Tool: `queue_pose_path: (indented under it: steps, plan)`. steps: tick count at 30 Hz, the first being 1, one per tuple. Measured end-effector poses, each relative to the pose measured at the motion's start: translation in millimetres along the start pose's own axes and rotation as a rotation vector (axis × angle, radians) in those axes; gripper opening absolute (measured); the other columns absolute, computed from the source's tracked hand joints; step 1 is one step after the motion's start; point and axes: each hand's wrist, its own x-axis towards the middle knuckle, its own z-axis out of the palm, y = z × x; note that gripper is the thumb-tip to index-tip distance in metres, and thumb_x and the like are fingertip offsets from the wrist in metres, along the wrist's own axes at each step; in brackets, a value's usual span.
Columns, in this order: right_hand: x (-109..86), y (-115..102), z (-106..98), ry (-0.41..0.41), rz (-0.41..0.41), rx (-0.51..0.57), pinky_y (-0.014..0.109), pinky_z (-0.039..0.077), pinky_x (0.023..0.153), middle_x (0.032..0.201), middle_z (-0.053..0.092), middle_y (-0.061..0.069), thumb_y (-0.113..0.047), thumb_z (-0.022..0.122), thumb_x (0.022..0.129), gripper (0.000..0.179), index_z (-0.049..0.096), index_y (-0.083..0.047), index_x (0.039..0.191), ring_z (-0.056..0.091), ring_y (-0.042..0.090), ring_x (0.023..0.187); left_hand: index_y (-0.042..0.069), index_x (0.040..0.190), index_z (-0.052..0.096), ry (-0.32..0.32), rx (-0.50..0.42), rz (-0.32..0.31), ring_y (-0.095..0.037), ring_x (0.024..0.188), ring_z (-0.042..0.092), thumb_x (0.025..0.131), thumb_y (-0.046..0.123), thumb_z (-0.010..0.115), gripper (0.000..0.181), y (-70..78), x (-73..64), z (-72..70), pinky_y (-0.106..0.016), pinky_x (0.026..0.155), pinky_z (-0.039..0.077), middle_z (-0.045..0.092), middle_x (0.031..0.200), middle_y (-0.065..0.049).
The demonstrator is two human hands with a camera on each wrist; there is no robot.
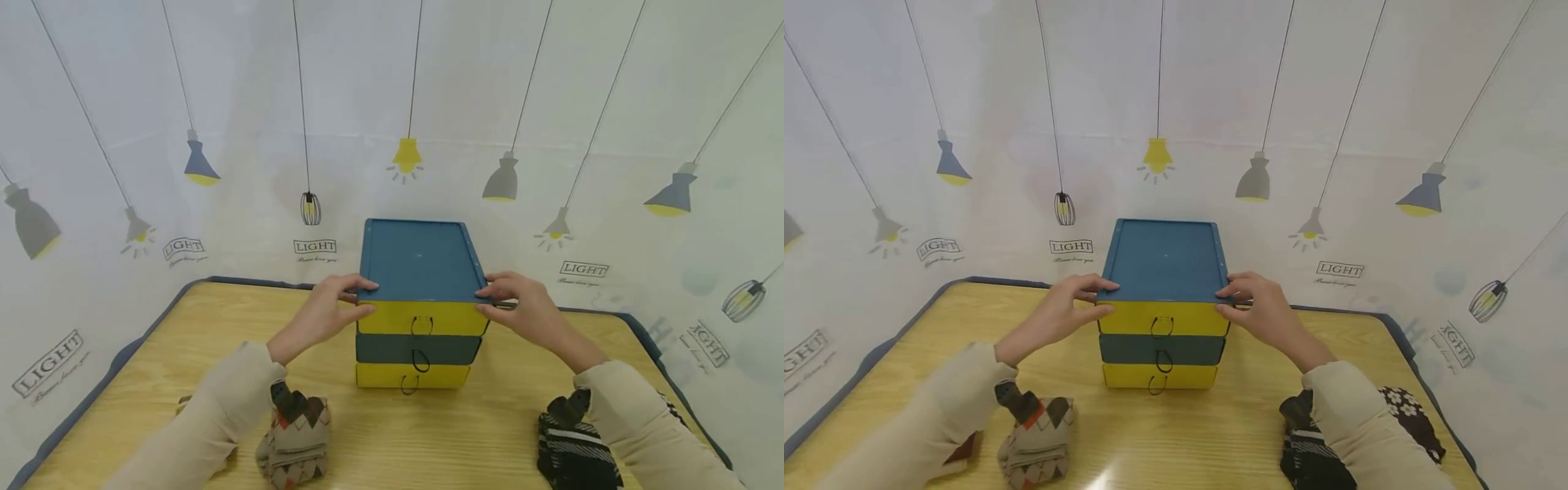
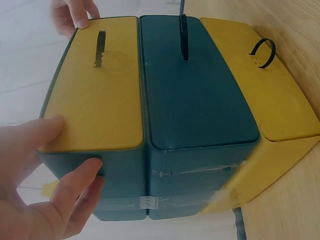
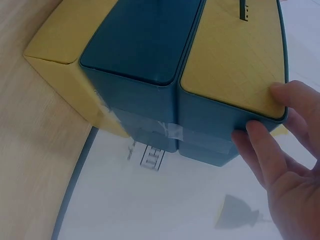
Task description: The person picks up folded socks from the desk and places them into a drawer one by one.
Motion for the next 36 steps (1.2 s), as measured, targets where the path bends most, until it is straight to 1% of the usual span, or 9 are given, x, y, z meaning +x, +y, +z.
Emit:
queue_pose_path:
  steps: [6,12,19,22,27,29,32,36]
  plan:
    - [-5.4,12,-9,-0.008,0.027,-0.024,0.04,0.052,0.069,0.119,0.05,0.02,-0.008,0.067,0.079,0.019,0.067,-0.001,0.097,0.06,0.031,0.088,0.011,0.113,0.06,-0.022,-0.01,-0.006,-0.025,0.093,0.058,0.083,0.018,0.063,0.031,2.8,13.2,11.0,-0.035,0.076,0.049,0.054,0.114,-0.009]
    - [-3.3,18,-16,-0.014,0.044,-0.014,0.041,0.051,0.068,0.12,0.05,0.021,-0.008,0.066,0.079,0.019,0.066,0.0,0.096,0.06,0.033,0.089,0.012,0.114,0.059,-0.015,-0.012,-0.002,-0.026,0.092,0.058,0.083,0.019,0.063,0.031,1.9,21.9,17.5,-0.034,0.076,0.05,0.051,0.111,-0.011]
    - [1.3,24,-18,-0.048,0.105,0.009,0.042,0.05,0.072,0.124,0.047,0.019,-0.012,0.065,0.081,0.022,0.066,-0.002,0.1,0.058,0.033,0.093,0.012,0.113,0.06,-0.011,0.001,0.005,-0.026,0.092,0.058,0.083,0.02,0.063,0.031,-1.1,29.1,17.6,-0.036,0.077,0.049,0.053,0.113,-0.009]
    - [2.1,25,-17,-0.046,0.123,0.033,0.042,0.05,0.073,0.125,0.047,0.018,-0.011,0.065,0.08,0.023,0.065,-0.002,0.101,0.058,0.032,0.094,0.011,0.114,0.06,-0.012,0.007,0.015,-0.027,0.092,0.058,0.083,0.019,0.064,0.032,-2.0,31.5,15.8,-0.036,0.077,0.049,0.054,0.115,-0.009]
    - [1.7,23,-15,-0.033,0.138,0.037,0.041,0.051,0.072,0.126,0.046,0.018,-0.014,0.064,0.082,0.025,0.065,-0.002,0.103,0.058,0.032,0.094,0.01,0.114,0.059,-0.012,-0.003,-0.001,-0.029,0.094,0.057,0.083,0.017,0.064,0.032,-1.4,35.6,14.5,-0.037,0.078,0.049,0.052,0.118,-0.011]
    - [0.8,23,-15,-0.028,0.142,0.019,0.042,0.051,0.072,0.126,0.046,0.019,-0.015,0.064,0.082,0.026,0.064,-0.002,0.104,0.058,0.033,0.095,0.011,0.114,0.059,-0.014,-0.007,-0.016,-0.029,0.094,0.057,0.083,0.018,0.064,0.032,-1.2,37.2,15.7,-0.037,0.078,0.049,0.052,0.118,-0.011]
    - [-0.4,22,-16,-0.023,0.142,0.0,0.043,0.05,0.073,0.127,0.045,0.019,-0.014,0.064,0.082,0.024,0.064,-0.002,0.103,0.057,0.033,0.096,0.011,0.114,0.059,-0.017,-0.003,-0.019,-0.029,0.094,0.057,0.083,0.018,0.063,0.032,-0.9,39.1,18.3,-0.037,0.077,0.049,0.052,0.117,-0.011]
    - [1.8,20,-20,-0.033,0.108,-0.033,0.043,0.049,0.076,0.125,0.047,0.018,-0.011,0.065,0.081,0.024,0.063,-0.002,0.103,0.057,0.034,0.096,0.012,0.113,0.059,-0.01,0.0,-0.023,-0.027,0.092,0.057,0.083,0.019,0.063,0.031,-0.5,41.3,21.6,-0.036,0.075,0.049,0.052,0.115,-0.011]
